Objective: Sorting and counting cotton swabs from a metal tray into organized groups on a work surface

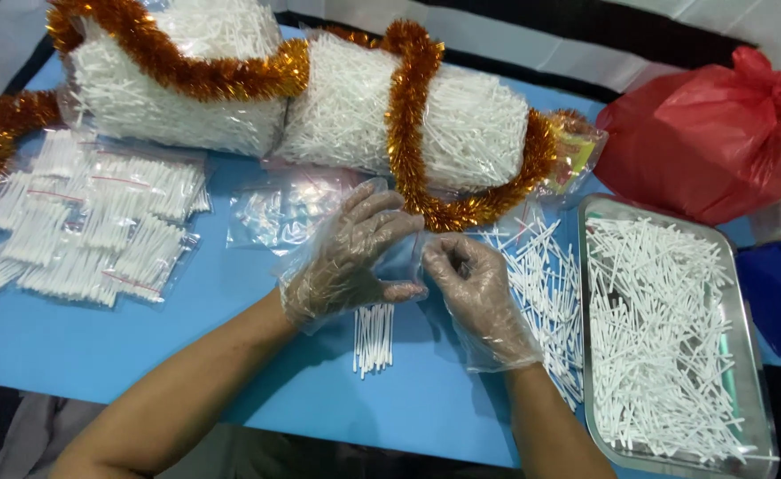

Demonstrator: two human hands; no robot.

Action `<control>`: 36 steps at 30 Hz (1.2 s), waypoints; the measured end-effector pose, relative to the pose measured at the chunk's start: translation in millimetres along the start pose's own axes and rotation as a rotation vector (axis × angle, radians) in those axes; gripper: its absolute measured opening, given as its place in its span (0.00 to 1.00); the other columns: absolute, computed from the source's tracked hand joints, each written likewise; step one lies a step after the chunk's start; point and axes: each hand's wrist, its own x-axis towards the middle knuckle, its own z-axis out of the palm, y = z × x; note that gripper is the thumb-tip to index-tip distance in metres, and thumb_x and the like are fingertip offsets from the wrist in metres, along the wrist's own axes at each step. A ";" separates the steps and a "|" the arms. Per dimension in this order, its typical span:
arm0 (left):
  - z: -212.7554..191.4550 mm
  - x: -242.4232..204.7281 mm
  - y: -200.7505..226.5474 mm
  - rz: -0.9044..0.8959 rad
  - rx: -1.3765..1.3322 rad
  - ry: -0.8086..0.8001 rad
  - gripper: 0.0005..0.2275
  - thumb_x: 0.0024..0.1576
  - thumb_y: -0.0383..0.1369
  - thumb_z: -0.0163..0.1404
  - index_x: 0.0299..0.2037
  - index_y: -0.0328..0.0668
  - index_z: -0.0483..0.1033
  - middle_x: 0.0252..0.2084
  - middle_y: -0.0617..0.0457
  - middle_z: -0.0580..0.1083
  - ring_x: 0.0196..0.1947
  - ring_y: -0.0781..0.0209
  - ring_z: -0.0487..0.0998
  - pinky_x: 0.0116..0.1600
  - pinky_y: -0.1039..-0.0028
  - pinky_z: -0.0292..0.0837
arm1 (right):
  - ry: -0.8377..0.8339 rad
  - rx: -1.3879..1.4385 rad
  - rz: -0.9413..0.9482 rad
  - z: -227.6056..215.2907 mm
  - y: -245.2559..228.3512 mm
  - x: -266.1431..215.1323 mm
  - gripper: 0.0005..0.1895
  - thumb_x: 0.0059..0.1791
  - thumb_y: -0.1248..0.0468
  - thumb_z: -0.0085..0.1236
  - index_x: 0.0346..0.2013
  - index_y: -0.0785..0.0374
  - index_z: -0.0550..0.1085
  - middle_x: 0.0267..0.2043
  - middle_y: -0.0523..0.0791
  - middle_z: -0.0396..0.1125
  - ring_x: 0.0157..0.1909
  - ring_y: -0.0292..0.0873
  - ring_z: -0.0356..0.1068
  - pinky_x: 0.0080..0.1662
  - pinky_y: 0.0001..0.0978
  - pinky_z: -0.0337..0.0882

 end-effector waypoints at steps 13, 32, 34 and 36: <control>9.0 -6.7 -8.0 0.033 0.001 -0.065 0.40 0.39 0.58 0.69 0.63 0.55 0.73 0.48 0.53 0.79 0.65 0.52 0.71 0.76 0.50 0.53 | -0.065 -0.047 0.117 3.9 -10.6 -6.3 0.12 0.44 0.60 0.73 0.35 0.65 0.81 0.23 0.51 0.73 0.31 0.40 0.73 0.33 0.36 0.73; 28.2 -18.0 -20.1 -0.153 0.113 -0.189 0.43 0.34 0.68 0.63 0.60 0.62 0.70 0.56 0.59 0.72 0.67 0.59 0.66 0.78 0.49 0.43 | 0.015 -0.015 0.122 5.2 7.8 -6.0 0.10 0.51 0.63 0.65 0.26 0.64 0.80 0.20 0.47 0.73 0.28 0.38 0.73 0.34 0.30 0.73; 29.4 -18.8 -20.3 -0.168 0.128 -0.207 0.44 0.33 0.69 0.63 0.60 0.63 0.70 0.57 0.60 0.72 0.68 0.59 0.65 0.78 0.49 0.42 | 0.022 -0.020 0.123 6.5 4.6 -4.1 0.09 0.51 0.64 0.65 0.27 0.64 0.80 0.20 0.47 0.73 0.28 0.38 0.73 0.34 0.30 0.73; 31.4 -20.6 -18.5 -0.189 0.139 -0.224 0.44 0.32 0.71 0.62 0.60 0.64 0.69 0.58 0.61 0.71 0.68 0.60 0.65 0.78 0.49 0.41 | 0.025 -0.027 0.129 6.8 2.8 -4.7 0.09 0.51 0.64 0.64 0.27 0.63 0.80 0.20 0.48 0.72 0.29 0.38 0.72 0.34 0.29 0.73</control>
